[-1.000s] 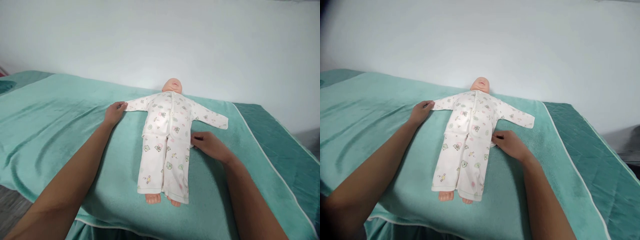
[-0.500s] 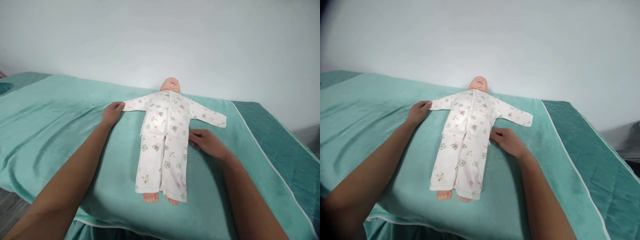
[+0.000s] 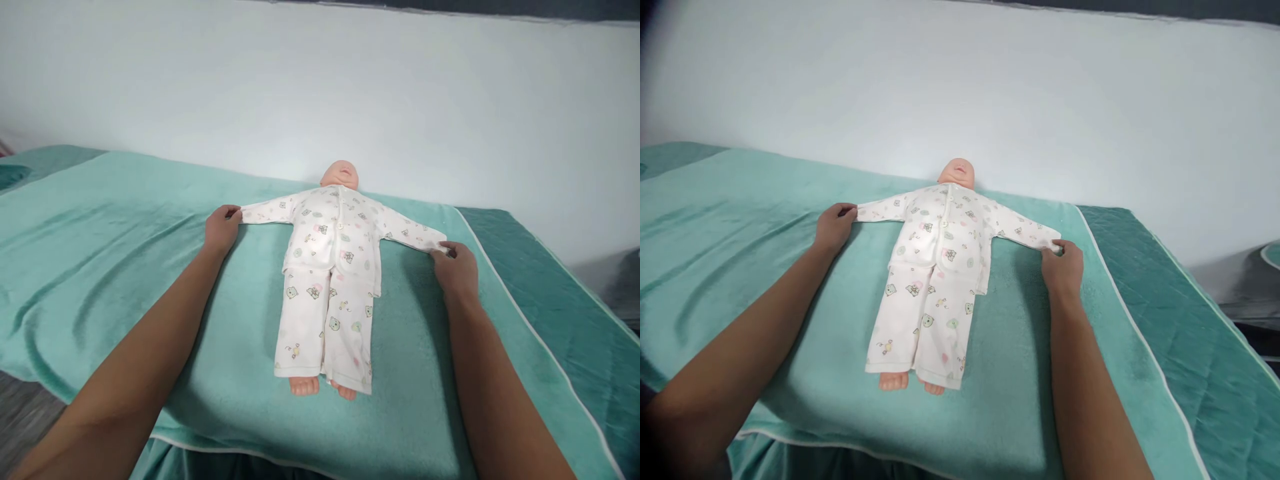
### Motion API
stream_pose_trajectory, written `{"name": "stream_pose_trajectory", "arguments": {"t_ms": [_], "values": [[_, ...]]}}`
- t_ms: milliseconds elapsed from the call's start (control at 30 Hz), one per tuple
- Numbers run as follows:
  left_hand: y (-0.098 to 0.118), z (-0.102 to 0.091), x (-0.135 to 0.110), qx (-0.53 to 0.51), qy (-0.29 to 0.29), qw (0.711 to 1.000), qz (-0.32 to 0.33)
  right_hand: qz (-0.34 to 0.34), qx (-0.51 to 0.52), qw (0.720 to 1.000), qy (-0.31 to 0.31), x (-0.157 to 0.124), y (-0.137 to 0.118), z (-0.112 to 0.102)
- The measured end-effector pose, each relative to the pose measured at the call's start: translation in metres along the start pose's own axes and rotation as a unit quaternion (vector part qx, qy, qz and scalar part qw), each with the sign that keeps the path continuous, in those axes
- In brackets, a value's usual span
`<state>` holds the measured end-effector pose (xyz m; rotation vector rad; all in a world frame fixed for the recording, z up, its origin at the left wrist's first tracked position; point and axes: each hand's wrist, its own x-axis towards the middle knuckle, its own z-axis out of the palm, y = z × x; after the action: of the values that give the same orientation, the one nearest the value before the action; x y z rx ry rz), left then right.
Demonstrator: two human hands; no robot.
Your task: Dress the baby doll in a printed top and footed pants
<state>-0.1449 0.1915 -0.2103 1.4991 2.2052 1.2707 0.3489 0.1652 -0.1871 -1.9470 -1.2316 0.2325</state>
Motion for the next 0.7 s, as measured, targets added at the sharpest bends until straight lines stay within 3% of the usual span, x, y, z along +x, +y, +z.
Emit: {"name": "stream_pose_trajectory", "arguments": {"t_ms": [133,333,467,700], "values": [[-0.004,0.003,0.003,0.001,0.008,1.0,-0.005,0.005,0.007,1.0,-0.005,0.005,0.003,0.005],[-0.004,0.004,0.005,-0.01,0.026,0.999,-0.019,0.009,0.073,0.997,0.036,0.02,0.008,0.015],[-0.002,0.003,0.003,-0.032,0.058,0.997,-0.027,-0.009,0.103,0.993,0.049,0.031,0.011,0.022],[-0.006,0.006,0.005,-0.092,0.065,0.993,-0.017,-0.045,0.114,0.991,0.058,0.04,0.013,0.029]]}}
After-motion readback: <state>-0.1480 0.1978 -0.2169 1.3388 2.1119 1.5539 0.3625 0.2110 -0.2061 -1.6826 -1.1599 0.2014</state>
